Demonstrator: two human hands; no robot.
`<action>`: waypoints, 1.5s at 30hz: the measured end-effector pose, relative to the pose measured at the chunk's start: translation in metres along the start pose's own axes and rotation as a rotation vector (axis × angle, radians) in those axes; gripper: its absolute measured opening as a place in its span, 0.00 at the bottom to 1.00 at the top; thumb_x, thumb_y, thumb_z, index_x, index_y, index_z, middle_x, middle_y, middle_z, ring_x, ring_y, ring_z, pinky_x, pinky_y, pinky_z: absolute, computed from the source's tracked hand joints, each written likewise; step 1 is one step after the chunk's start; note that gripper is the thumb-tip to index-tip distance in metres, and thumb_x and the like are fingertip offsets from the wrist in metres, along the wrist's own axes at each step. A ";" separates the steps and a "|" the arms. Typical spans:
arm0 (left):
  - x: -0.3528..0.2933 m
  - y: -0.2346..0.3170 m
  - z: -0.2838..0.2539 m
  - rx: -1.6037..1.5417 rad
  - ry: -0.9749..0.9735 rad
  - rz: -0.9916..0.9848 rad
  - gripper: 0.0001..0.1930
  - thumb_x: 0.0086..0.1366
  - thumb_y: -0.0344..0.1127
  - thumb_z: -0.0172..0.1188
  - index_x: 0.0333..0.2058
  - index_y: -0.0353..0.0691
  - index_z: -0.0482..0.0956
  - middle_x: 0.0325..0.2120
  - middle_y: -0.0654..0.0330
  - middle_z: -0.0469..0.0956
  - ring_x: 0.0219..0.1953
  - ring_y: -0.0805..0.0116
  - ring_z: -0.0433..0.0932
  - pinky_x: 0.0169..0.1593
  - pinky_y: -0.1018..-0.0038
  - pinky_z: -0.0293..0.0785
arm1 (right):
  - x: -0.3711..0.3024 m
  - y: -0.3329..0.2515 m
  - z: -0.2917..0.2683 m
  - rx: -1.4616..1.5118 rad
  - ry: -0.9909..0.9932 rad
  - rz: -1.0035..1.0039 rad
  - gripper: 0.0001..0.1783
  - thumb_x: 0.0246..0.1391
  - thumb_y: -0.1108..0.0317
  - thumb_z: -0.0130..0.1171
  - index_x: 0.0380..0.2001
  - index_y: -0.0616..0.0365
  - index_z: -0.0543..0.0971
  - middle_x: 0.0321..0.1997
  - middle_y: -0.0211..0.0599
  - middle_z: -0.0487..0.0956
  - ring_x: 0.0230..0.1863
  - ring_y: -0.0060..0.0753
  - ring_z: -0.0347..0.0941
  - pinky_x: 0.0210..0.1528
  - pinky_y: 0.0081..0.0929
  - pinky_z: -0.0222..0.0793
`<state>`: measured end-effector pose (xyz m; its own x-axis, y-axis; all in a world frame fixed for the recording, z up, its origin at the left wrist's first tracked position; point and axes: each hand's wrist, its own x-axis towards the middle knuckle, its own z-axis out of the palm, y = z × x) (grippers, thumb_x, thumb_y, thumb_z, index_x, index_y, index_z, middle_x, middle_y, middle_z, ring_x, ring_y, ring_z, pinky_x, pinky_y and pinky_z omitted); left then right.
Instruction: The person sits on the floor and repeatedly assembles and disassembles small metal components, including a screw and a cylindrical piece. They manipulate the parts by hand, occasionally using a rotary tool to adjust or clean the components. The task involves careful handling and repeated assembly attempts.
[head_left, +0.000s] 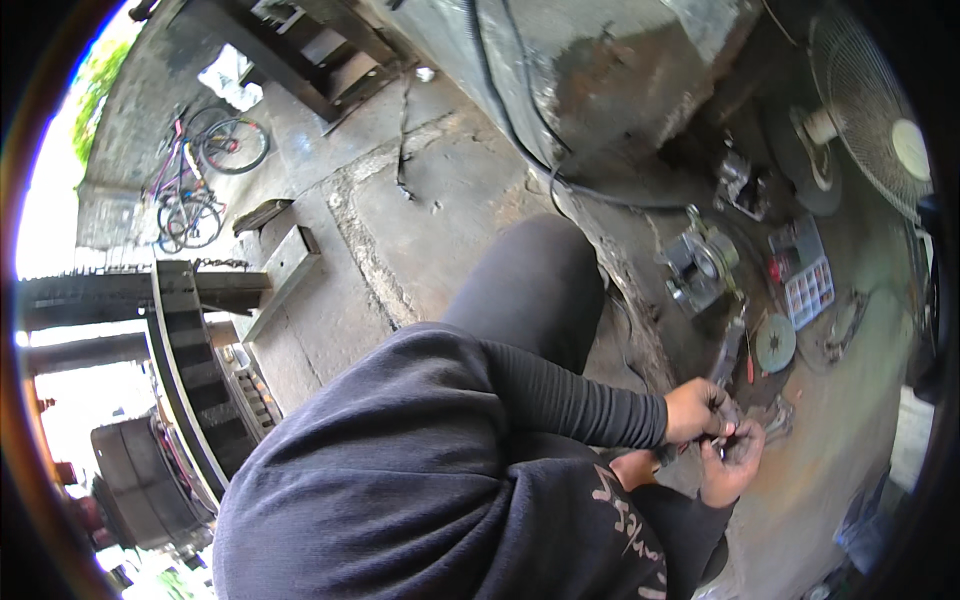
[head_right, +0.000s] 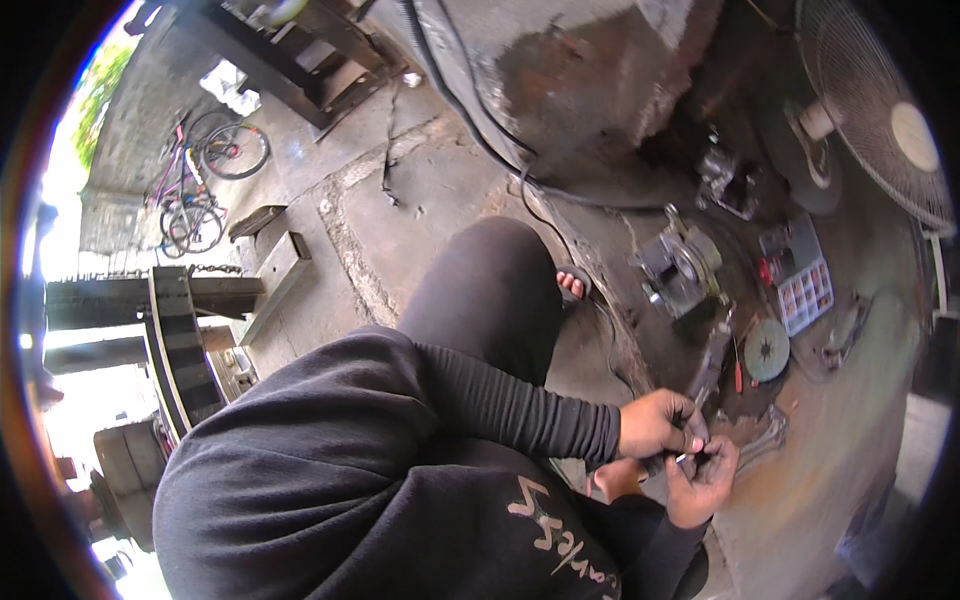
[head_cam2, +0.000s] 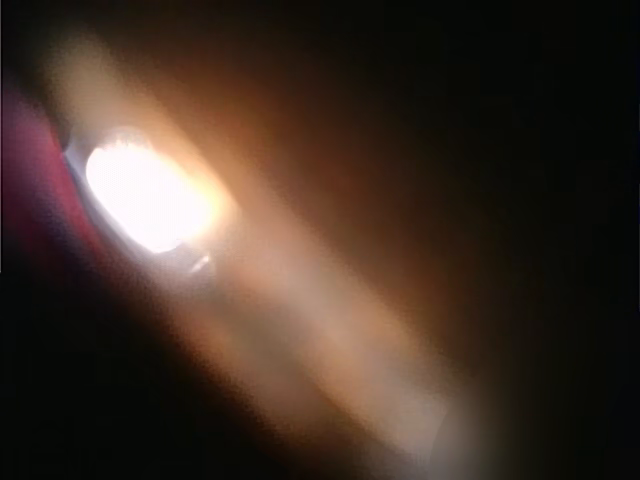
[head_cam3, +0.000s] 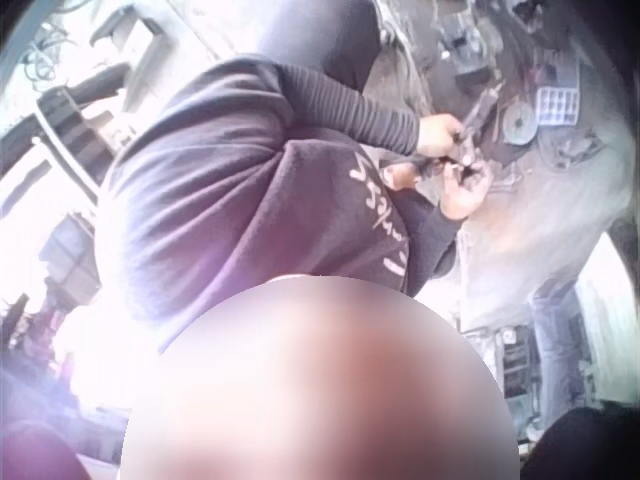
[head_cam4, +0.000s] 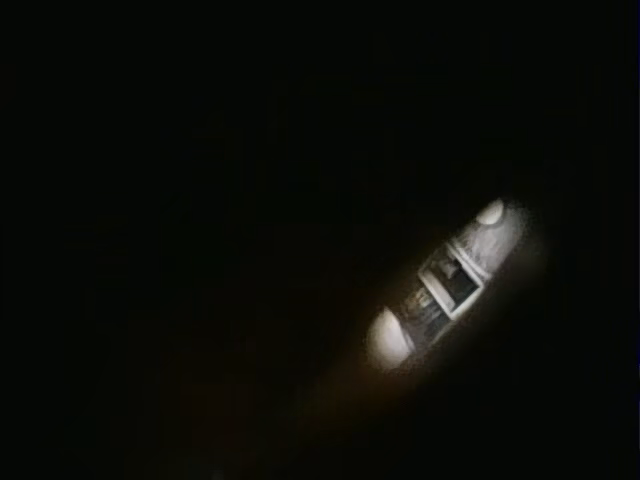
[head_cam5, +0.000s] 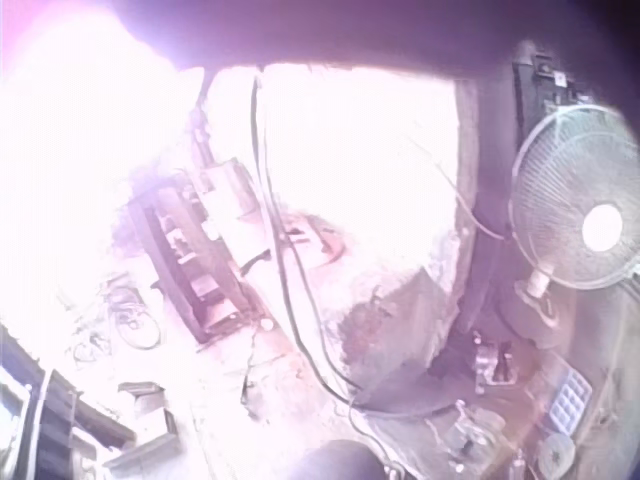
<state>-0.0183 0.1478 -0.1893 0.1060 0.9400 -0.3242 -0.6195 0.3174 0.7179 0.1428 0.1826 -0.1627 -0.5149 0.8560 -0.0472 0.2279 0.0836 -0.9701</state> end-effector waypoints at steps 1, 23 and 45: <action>0.000 0.001 0.000 0.042 0.006 -0.005 0.05 0.58 0.27 0.62 0.33 0.33 0.79 0.25 0.63 0.78 0.30 0.77 0.76 0.38 0.77 0.74 | 0.001 -0.001 0.000 -0.019 -0.014 0.004 0.30 0.39 0.70 0.70 0.44 0.62 0.64 0.39 0.32 0.64 0.43 0.27 0.62 0.49 0.25 0.60; -0.034 0.053 0.024 -0.130 -0.259 -0.027 0.10 0.60 0.24 0.60 0.41 0.30 0.75 0.33 0.57 0.79 0.35 0.74 0.78 0.40 0.79 0.77 | 0.000 -0.048 -0.006 -0.130 0.002 -0.419 0.27 0.32 0.72 0.75 0.33 0.55 0.67 0.29 0.33 0.70 0.31 0.31 0.67 0.35 0.28 0.64; -0.041 0.045 0.031 -0.254 -0.225 -0.005 0.11 0.59 0.22 0.60 0.41 0.28 0.74 0.31 0.54 0.78 0.32 0.70 0.79 0.38 0.76 0.80 | 0.000 -0.059 -0.010 -0.220 -0.028 -0.517 0.30 0.32 0.76 0.72 0.41 0.63 0.69 0.30 0.37 0.74 0.29 0.38 0.73 0.32 0.33 0.70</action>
<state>-0.0265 0.1275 -0.1252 0.2611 0.9514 -0.1632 -0.7894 0.3077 0.5312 0.1376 0.1831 -0.1027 -0.6264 0.6616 0.4120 0.1051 0.5955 -0.7964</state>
